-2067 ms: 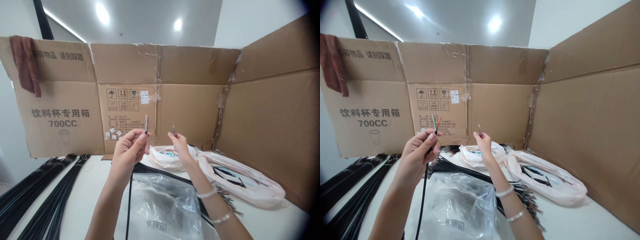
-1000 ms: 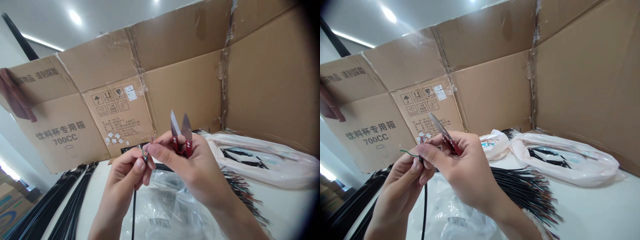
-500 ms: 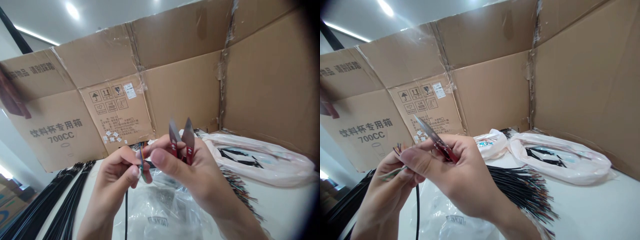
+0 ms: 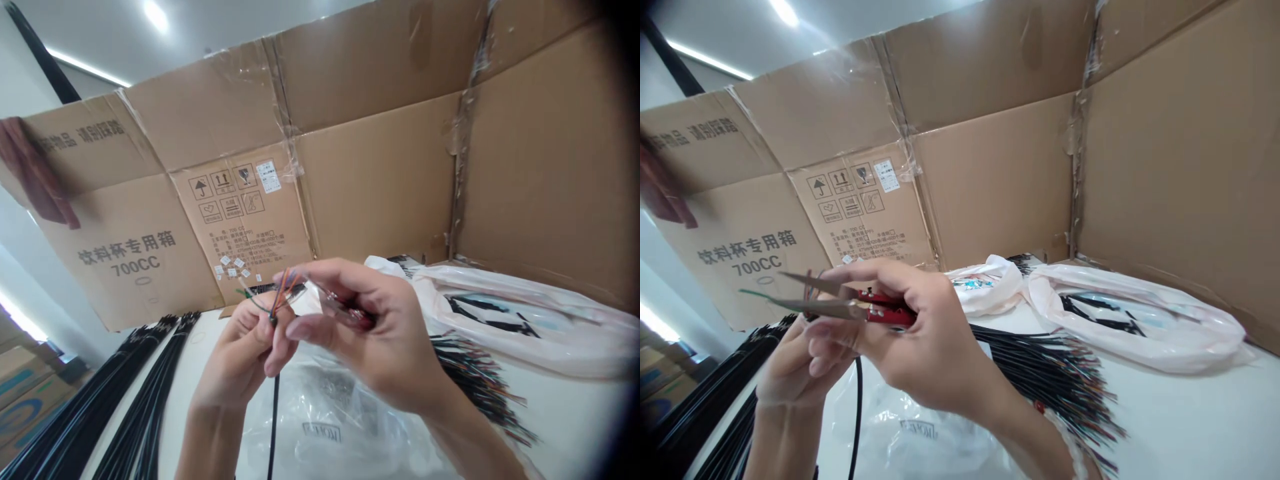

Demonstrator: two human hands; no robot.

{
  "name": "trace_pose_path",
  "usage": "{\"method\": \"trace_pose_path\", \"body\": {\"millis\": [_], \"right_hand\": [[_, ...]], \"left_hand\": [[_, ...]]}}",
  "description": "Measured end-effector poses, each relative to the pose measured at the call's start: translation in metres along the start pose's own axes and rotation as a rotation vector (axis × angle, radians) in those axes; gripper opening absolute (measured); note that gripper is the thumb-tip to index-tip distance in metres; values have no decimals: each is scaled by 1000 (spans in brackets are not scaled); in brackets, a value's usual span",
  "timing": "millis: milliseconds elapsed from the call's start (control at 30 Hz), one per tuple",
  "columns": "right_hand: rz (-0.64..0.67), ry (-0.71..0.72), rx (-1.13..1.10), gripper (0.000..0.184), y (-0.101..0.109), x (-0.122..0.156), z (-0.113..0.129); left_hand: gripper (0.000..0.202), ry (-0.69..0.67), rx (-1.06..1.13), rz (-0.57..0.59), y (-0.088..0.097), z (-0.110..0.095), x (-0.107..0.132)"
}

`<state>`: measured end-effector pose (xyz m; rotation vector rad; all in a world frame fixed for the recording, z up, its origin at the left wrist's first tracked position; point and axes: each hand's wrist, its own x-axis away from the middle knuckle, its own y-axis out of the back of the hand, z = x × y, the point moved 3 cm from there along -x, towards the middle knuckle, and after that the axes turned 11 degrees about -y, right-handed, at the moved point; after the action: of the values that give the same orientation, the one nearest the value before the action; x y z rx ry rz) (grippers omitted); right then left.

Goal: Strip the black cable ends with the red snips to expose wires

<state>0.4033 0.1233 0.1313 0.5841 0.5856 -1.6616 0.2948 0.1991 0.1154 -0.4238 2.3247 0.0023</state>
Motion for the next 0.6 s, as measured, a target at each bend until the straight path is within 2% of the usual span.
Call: {"method": "trace_pose_path", "body": {"millis": [100,300,367,433,467,600], "right_hand": [[86,-31,-35,3,5,-4,0],[391,-284,-262,27,16,-13,-6],[419,-324,-328,30,18,-15,-9],[374,-326,-370,31,20,-18,-13],[341,-319,-384,33,21,-20,-14],[161,-283,-408,49,24,-22,-15]], "left_hand": [[53,204,169,117,-4,12,1],[57,435,284,240,-6,28,6],[52,474,292,230,-9,28,6],[44,422,146,130,-11,25,5],[39,344,-10,43,-12,23,4],[16,-180,-937,-372,-17,8,10]]}}
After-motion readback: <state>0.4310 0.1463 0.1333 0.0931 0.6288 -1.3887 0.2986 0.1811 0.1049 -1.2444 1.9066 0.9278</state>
